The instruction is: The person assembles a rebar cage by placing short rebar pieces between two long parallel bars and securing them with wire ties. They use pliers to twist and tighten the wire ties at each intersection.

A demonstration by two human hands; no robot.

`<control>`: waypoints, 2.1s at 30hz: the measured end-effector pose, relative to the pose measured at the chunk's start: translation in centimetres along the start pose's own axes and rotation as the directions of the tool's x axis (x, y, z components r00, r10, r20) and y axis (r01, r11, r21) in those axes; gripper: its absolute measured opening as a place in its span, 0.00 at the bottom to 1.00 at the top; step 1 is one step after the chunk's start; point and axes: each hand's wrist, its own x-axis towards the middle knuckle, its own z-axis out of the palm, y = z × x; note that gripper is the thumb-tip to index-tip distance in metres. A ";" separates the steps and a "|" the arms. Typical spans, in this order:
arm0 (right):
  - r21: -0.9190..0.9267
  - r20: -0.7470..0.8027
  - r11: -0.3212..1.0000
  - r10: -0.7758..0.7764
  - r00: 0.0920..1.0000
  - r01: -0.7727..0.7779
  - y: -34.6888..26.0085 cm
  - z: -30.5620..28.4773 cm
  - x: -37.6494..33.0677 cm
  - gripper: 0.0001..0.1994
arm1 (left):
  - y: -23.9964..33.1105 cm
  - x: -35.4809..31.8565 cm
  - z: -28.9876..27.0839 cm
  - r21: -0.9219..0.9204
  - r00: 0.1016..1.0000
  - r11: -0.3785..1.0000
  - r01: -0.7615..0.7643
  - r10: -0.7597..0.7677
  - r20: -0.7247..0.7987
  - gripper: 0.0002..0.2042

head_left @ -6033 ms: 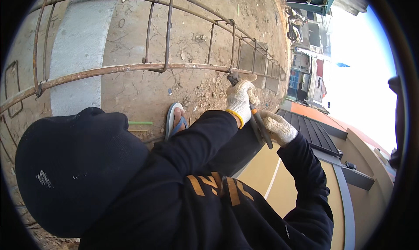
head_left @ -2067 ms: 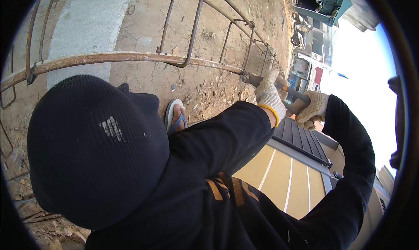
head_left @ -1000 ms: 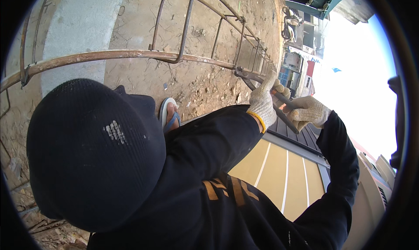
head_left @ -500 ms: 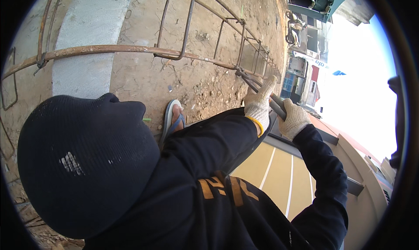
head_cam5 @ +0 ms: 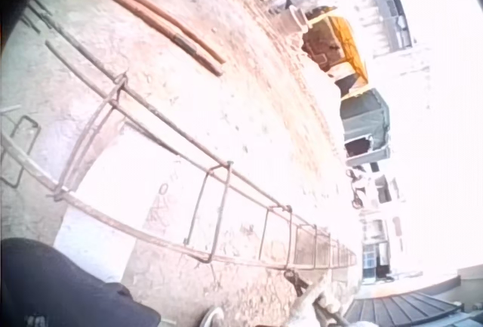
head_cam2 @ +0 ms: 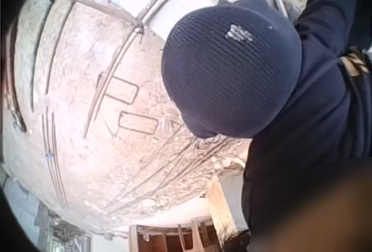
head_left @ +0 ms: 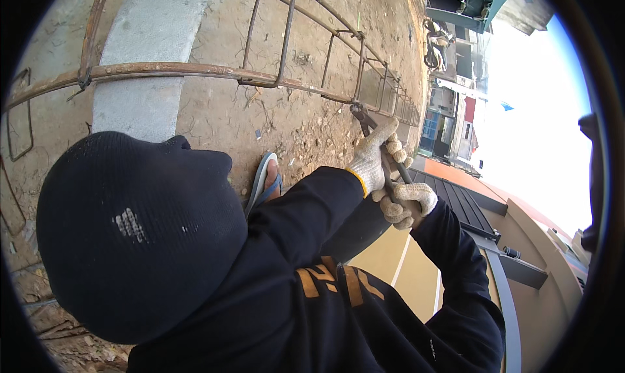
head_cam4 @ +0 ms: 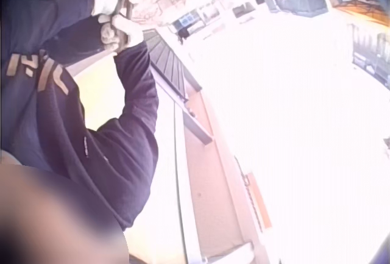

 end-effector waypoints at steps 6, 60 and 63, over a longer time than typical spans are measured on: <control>-0.860 -0.239 -0.030 -0.858 0.455 -0.509 -0.1 1.8 2.3 0.18 | -1.6 1.2 1.1 0.300 0.835 0.903 -0.309 0.409 -0.369 0.15; -0.985 0.123 -0.120 -0.992 0.017 0.125 12.2 -0.8 12.1 0.10 | 3.7 -2.7 -8.6 0.581 0.923 0.801 -0.145 0.321 -0.213 0.28; -0.940 0.083 -0.006 -0.974 0.212 0.341 13.0 -1.2 13.3 0.10 | 4.5 -2.5 -9.8 0.649 0.904 0.751 -0.121 0.353 -0.240 0.20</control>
